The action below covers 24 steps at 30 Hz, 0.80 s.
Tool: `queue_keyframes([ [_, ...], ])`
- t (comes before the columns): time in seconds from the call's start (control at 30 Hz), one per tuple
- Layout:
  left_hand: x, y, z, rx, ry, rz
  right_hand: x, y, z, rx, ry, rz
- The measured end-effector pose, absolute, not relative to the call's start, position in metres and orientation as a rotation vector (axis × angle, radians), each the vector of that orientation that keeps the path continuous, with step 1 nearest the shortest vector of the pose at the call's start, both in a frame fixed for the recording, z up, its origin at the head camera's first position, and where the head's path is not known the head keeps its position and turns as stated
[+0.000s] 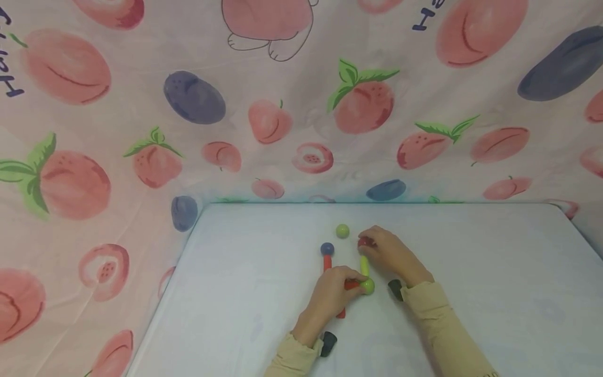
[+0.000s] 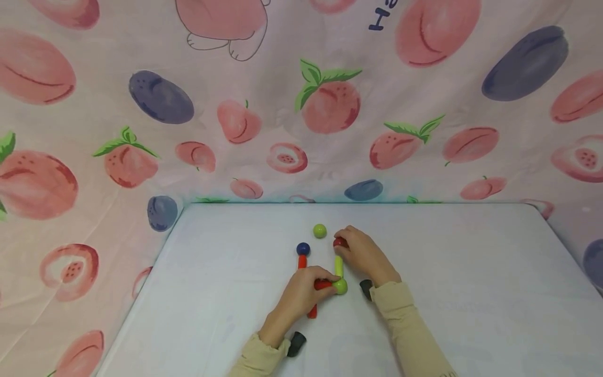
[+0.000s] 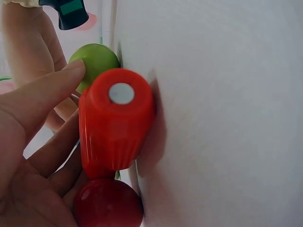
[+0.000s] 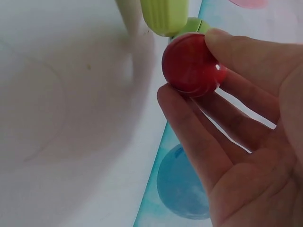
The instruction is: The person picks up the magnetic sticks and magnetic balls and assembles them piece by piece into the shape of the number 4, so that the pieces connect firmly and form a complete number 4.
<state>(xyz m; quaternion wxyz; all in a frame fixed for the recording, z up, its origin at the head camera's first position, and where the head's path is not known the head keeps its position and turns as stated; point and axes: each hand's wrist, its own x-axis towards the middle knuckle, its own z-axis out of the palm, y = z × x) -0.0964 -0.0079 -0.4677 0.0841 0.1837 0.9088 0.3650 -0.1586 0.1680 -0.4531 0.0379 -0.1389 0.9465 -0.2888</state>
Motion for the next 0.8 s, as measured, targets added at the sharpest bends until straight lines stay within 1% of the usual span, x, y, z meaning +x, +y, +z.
queue_keyframes([
  [0.8,-0.0954,-0.0083,-0.4681,0.564,2.729,1.125,-0.1555,0.1673,-0.4545,-0.458,2.873,-0.876],
])
